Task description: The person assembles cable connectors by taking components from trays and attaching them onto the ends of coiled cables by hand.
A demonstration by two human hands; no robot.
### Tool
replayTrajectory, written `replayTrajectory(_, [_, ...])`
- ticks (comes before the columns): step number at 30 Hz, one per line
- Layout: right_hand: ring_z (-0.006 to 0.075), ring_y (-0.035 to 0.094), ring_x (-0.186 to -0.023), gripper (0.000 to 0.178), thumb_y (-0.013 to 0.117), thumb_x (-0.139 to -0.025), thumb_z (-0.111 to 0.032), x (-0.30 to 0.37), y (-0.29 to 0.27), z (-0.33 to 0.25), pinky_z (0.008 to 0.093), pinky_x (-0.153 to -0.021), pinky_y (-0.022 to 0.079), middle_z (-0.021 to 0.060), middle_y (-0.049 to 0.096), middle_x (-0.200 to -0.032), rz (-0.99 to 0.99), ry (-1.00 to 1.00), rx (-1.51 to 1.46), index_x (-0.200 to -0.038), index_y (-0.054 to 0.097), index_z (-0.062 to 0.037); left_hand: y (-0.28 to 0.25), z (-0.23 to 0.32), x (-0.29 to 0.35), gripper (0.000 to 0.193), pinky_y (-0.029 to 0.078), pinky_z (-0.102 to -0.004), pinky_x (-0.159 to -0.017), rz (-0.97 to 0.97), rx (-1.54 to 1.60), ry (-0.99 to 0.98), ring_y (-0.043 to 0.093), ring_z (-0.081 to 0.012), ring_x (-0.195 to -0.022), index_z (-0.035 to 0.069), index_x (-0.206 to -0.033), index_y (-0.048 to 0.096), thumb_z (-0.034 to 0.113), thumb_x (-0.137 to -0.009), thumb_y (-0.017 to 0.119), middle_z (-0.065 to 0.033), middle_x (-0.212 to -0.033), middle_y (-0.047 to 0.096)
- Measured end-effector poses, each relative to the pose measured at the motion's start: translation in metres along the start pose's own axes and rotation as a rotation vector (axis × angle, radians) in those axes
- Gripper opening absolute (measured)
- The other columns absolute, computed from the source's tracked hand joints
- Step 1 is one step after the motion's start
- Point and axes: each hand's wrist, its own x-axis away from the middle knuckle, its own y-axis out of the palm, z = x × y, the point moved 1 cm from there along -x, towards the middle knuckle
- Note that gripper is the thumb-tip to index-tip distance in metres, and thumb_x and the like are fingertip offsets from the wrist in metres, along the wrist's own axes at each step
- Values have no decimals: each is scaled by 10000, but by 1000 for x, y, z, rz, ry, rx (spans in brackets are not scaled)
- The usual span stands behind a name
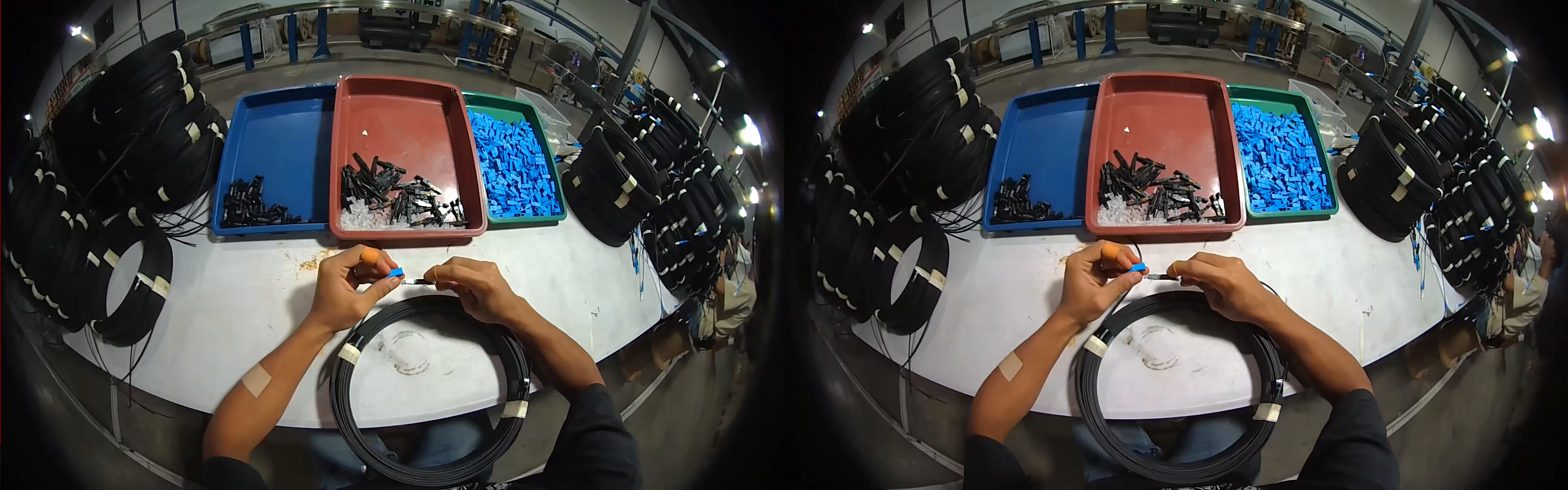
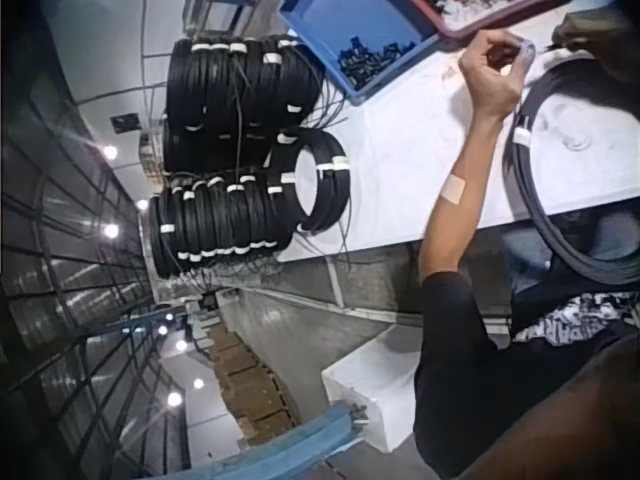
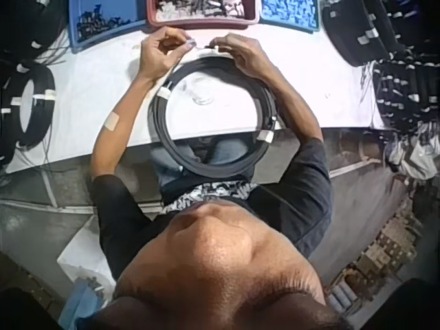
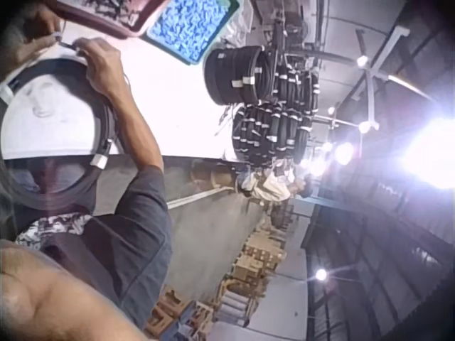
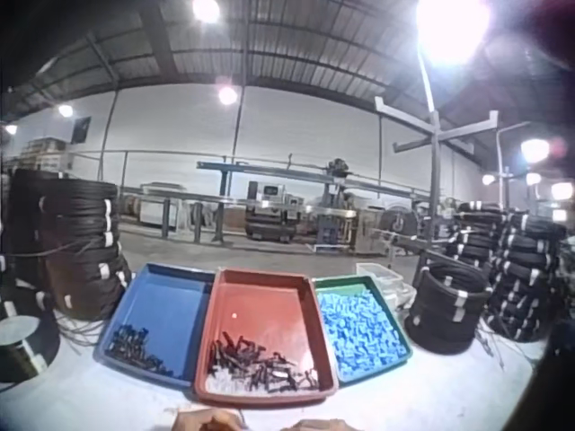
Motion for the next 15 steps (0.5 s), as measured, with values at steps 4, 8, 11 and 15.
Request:
replayTrajectory(4, [251, 727, -822, 439, 573, -787, 212, 3, 0, 3, 334, -743, 628, 130, 704, -982, 10, -47, 21, -1137, 679, -30, 8, -2, 0, 160, 580, -259, -811, -1, 72, 1, 695, -138, -920, -19, -922, 626, -68, -843, 756, -114, -1032, 674])
replayTrajectory(8, [259, 724, -823, 471, 574, -779, 200, 4, -4, 3, 344, -728, 625, 117, 699, -1001, 8, -84, 36, -1157, 680, -59, 17, 5, -3, 161, 587, -257, -829, 39, 20, 40, 698, -138, -922, -17, -933, 629, -87, -844, 744, -116, -1029, 678])
replayTrajectory(11, [274, 722, -827, 505, 578, -767, 189, 4, -4, 4, 368, -710, 618, 115, 693, -1014, -54, -55, 57, -1180, 673, -84, 18, 4, -2, 159, 588, -257, -832, 62, 31, 25, 704, -142, -924, -15, -935, 631, -86, -846, 742, -113, -1033, 681])
replayTrajectory(15, [285, 719, -825, 543, 578, -757, 181, 5, -5, 3, 394, -691, 605, 113, 681, -992, -70, -64, 69, -1214, 654, -101, 21, 4, 1, 161, 595, -266, -836, 70, 20, 53, 710, -141, -911, -19, -934, 637, -83, -838, 749, -120, -1034, 691])
